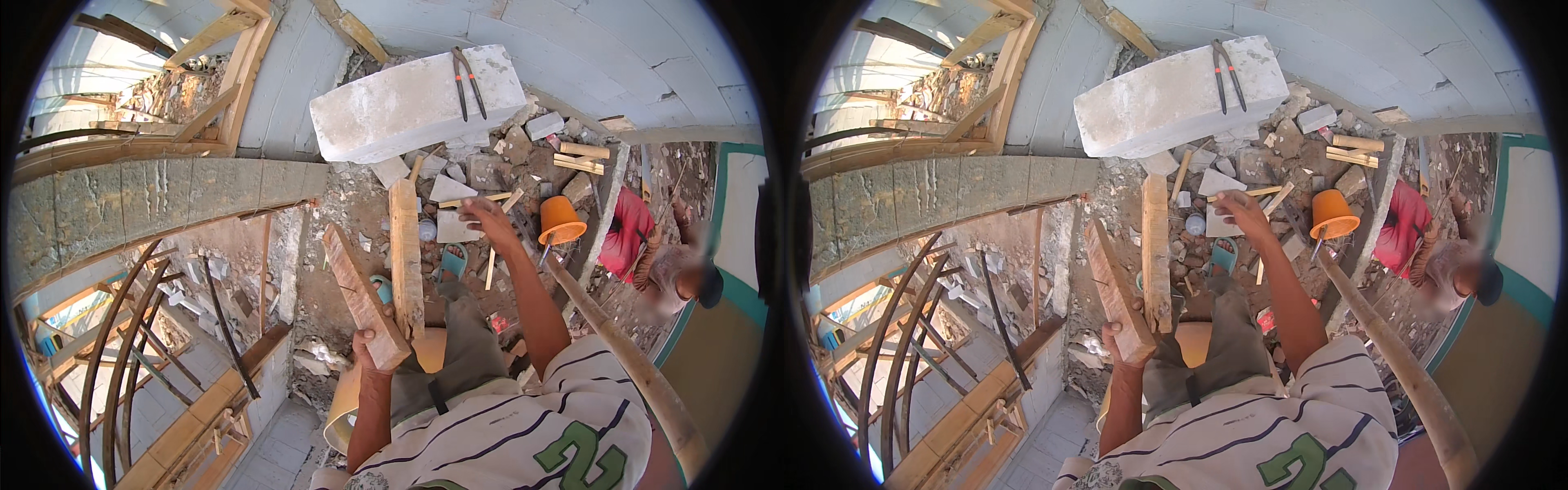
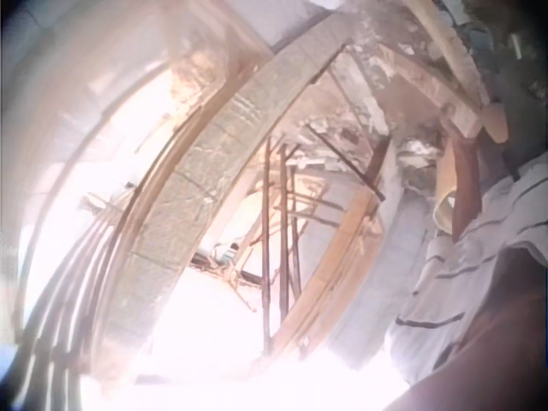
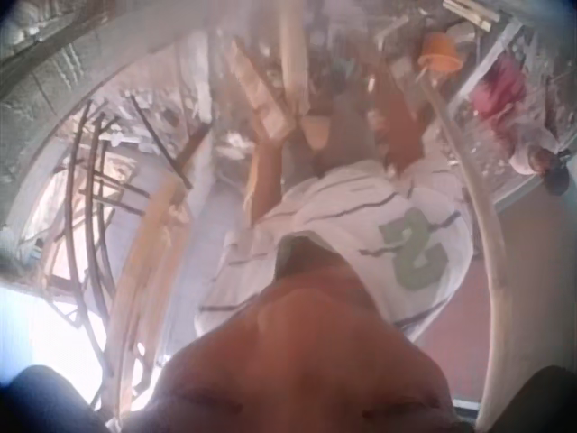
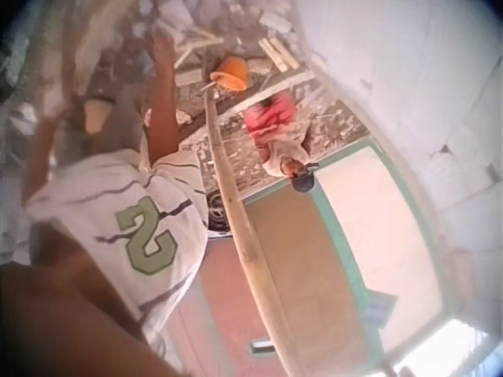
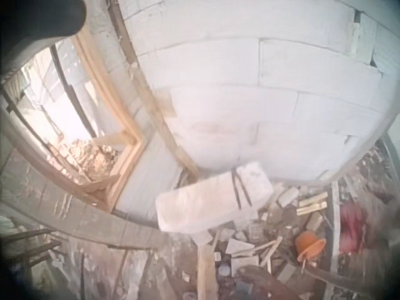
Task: The person positions a wooden block against a bamboo pole, hammers it into place with a hammer, wraps wire around the block and pole, and tightens and cuts the wire using pliers.
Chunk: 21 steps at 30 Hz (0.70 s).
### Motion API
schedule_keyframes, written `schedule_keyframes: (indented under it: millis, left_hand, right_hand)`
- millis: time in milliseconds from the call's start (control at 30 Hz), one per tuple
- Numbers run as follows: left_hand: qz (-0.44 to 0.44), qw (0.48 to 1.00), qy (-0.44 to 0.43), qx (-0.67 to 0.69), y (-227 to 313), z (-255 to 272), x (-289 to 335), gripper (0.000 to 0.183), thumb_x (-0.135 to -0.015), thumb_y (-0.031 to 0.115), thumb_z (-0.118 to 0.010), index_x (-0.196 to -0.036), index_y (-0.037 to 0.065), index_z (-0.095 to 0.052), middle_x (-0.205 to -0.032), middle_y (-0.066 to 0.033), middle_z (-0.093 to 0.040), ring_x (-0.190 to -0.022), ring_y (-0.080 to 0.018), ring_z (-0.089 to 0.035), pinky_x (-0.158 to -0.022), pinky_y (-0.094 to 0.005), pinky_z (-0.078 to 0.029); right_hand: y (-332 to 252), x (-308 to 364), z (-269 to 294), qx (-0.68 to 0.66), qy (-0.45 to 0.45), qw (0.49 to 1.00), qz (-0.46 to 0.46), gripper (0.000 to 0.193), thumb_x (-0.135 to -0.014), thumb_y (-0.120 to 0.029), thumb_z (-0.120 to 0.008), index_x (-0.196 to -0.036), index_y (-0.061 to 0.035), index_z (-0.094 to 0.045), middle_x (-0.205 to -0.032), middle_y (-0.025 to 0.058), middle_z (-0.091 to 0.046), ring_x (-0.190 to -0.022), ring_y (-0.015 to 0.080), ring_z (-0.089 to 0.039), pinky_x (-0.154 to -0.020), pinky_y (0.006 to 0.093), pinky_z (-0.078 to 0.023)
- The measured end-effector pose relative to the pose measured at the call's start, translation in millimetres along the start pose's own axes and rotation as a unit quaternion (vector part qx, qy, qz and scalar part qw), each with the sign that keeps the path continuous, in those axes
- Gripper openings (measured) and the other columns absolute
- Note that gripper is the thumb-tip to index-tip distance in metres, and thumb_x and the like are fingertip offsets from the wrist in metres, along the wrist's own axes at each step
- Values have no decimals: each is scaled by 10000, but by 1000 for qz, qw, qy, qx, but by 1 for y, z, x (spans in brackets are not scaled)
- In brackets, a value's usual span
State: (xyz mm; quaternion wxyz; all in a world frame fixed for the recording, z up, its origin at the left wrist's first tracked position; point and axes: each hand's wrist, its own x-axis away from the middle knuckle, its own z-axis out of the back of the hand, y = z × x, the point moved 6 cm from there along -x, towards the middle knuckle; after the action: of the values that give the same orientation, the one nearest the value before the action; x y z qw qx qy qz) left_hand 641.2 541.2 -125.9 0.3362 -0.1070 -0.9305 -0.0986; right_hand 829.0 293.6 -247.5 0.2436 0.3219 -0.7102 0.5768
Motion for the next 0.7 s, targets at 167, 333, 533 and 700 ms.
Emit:
schedule_keyframes:
  millis: [167, 333, 533, 700]
  left_hand:
    - [41, 988, 72, -131, 3, -41, -37, 634, -683, 201, -619, -1260, -32, -502, -1079, -157, -625, -908, -273, -663, -811, -401, -584]
    - [156, 959, 42, -232, 7, -75, -70, 578, -696, 225, -615, -1219, -10, -544, -1100, -144, -627, -1002, -297, -637, -889, -410, -546]
    - [248, 886, 53, -389, 78, -92, -152, 528, -735, 169, -598, -1232, 1, -548, -1102, -152, -627, -1032, -288, -642, -911, -401, -541]
    - [183, 748, 42, -636, 140, -94, -277, 462, -774, 126, -651, -1196, -44, -575, -1056, -93, -640, -911, -193, -606, -820, -328, -496]
  right_hand:
    - [70, 112, -82, -261, -213, 938, -80, 550, -971, -443, -586, -1325, -25, -538, -1252, 94, -634, -1165, 211, -598, -1009, 430, -442]
    - [59, 101, -121, -469, -178, 865, -27, 549, -918, -226, -693, -1373, -16, -468, -1281, 114, -610, -1178, 250, -591, -1039, 437, -462]
    - [32, 67, -128, -482, 41, 874, 51, 563, -868, -256, -752, -1311, -25, -493, -1139, 114, -655, -1051, 225, -654, -892, 395, -557]
    - [105, 70, -93, -442, 281, 850, 53, 408, -882, -253, -724, -1190, -63, -536, -956, 45, -656, -845, 171, -666, -724, 371, -581]
